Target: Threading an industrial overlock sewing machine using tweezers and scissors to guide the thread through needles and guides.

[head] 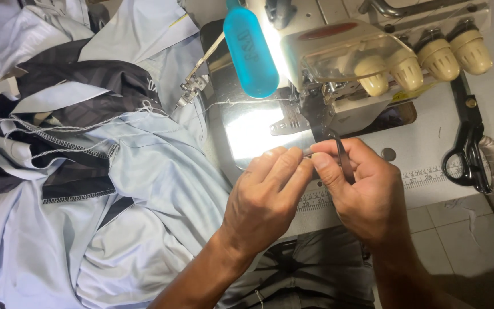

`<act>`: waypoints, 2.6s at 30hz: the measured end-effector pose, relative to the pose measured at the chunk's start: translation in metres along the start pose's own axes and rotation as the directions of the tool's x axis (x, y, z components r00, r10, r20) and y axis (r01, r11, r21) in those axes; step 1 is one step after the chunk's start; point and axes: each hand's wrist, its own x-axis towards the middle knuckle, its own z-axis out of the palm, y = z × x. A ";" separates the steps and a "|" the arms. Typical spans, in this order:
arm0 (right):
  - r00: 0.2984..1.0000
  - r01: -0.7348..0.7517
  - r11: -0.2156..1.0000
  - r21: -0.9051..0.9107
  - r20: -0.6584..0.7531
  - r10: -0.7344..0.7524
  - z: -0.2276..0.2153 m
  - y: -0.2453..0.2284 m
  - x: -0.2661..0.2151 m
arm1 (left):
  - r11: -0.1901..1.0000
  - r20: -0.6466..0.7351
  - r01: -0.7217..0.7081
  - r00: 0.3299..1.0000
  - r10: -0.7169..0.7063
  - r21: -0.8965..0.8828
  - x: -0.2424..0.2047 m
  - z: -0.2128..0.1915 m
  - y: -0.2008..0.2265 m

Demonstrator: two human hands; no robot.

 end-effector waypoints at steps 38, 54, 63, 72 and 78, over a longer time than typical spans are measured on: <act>0.977 -0.190 0.975 0.118 0.125 0.175 -0.007 0.011 -0.004 | 0.835 -0.013 0.131 0.989 -0.147 0.534 0.024 0.021 -0.013; 0.980 -0.168 0.972 0.161 0.132 0.147 0.000 0.020 -0.006 | 0.786 0.003 0.125 0.987 -0.159 0.605 0.025 0.021 -0.010; 0.978 -0.174 0.981 0.082 0.132 0.162 -0.005 0.012 -0.009 | 0.746 0.020 0.111 0.986 -0.164 0.657 0.029 0.022 -0.004; 0.971 -0.212 0.966 0.150 0.143 0.191 -0.012 0.014 -0.014 | 0.821 -0.005 0.086 0.995 -0.100 0.564 0.023 0.010 0.009; 0.992 -0.073 0.996 0.050 0.105 0.067 -0.017 0.037 -0.030 | 0.995 0.227 -0.009 0.974 -0.015 0.104 0.003 0.001 0.015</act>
